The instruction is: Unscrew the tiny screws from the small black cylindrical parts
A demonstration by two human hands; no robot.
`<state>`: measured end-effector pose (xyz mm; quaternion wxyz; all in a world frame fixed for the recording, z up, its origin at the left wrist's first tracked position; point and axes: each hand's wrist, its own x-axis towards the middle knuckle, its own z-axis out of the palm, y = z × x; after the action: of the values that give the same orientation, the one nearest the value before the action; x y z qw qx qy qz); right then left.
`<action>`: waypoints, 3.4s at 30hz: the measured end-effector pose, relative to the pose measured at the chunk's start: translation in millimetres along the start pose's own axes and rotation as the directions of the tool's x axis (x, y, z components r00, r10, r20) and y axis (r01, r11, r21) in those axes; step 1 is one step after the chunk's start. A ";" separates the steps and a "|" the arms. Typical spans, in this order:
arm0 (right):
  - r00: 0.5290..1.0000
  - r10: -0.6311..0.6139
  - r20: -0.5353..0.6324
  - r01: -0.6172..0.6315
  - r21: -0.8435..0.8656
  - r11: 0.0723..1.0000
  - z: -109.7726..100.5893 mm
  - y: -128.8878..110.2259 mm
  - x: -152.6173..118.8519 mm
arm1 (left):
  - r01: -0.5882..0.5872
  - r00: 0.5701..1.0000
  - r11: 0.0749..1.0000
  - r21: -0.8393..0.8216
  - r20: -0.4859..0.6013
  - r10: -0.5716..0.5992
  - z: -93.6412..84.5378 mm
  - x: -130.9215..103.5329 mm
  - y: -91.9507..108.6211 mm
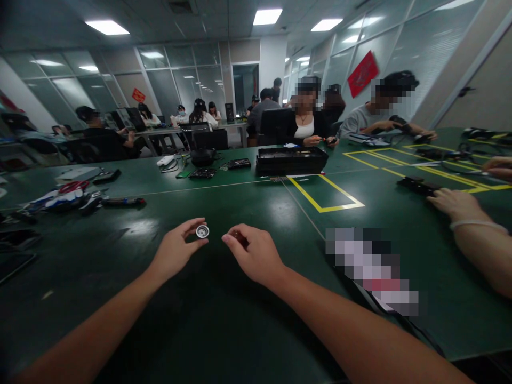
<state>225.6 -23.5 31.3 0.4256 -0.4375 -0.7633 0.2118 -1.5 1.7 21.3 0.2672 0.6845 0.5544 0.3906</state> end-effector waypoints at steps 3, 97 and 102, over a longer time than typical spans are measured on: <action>0.996 -0.029 -0.087 0.035 0.060 0.998 0.4 3.4 -2.2 | -0.086 0.996 0.986 0.144 0.023 0.084 3.1 -3.5 -16.7; 0.995 0.024 0.092 -0.024 -0.002 1.000 6.8 1.8 -4.7 | -0.231 0.969 0.940 0.250 0.143 0.200 -2.4 -12.4 -15.2; 0.999 0.043 0.027 -0.046 0.118 0.992 7.8 6.6 -4.0 | -0.226 0.969 0.939 0.257 0.155 0.191 -2.0 -14.1 -15.1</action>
<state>223.3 -23.0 20.6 0.4369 -0.4259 -0.7443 0.2716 -12.5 -8.4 7.0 0.1622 0.7933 0.5090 0.2921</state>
